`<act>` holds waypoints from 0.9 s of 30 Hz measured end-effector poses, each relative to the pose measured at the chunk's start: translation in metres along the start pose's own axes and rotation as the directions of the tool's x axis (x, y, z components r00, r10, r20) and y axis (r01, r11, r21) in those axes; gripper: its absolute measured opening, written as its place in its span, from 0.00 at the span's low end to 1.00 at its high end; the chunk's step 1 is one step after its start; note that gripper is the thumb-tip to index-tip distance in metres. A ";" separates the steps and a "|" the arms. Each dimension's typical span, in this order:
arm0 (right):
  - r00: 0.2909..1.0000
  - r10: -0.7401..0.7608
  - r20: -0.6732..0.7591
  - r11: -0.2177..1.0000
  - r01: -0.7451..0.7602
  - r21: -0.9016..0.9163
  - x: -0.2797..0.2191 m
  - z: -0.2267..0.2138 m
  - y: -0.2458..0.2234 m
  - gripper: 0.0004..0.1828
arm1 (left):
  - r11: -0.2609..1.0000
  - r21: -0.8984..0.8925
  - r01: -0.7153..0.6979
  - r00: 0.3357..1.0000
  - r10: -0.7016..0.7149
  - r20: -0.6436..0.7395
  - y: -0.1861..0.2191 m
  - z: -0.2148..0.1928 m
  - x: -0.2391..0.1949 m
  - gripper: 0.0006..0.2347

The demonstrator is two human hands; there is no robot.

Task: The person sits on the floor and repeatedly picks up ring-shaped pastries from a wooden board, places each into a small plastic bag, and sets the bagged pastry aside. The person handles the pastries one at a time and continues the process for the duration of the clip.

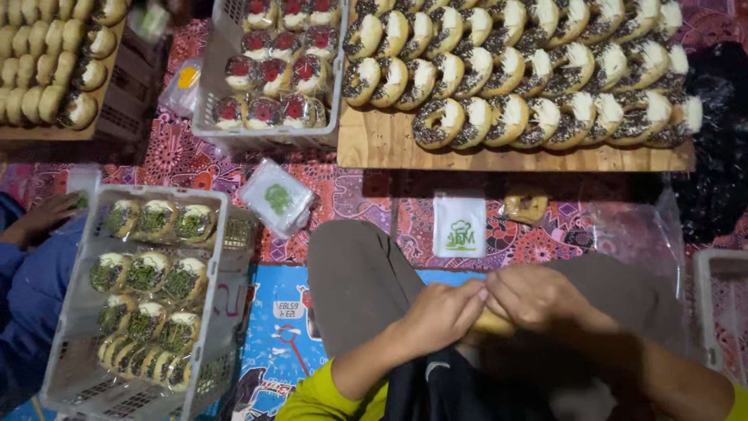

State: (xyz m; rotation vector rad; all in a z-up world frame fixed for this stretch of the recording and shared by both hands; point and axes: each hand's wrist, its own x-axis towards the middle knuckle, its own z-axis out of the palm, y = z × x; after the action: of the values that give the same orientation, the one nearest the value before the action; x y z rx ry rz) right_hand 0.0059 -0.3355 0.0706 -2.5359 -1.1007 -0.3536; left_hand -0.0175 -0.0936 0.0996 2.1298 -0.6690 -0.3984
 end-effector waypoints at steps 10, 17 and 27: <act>0.949 -0.249 -0.194 0.959 0.213 -0.187 0.014 -0.001 -0.005 0.16 | 0.989 -0.141 0.039 0.986 -0.061 -0.153 -0.040 -0.012 -0.002 0.10; 0.988 -0.102 0.119 0.977 0.122 -0.174 0.029 0.011 -0.008 0.13 | 0.995 0.002 0.101 0.995 -0.101 0.026 -0.024 -0.024 -0.010 0.09; 0.922 0.146 0.360 0.479 -0.384 0.789 -0.012 0.098 -0.021 0.30 | 0.658 -0.725 -0.202 0.928 0.366 0.074 -0.069 -0.027 0.005 0.18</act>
State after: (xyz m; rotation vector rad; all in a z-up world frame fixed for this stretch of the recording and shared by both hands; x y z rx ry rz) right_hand -0.0089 -0.2894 -0.0178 -1.7757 -0.6460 0.5183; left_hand 0.0224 -0.0445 0.0596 1.2198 -0.8004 -0.6028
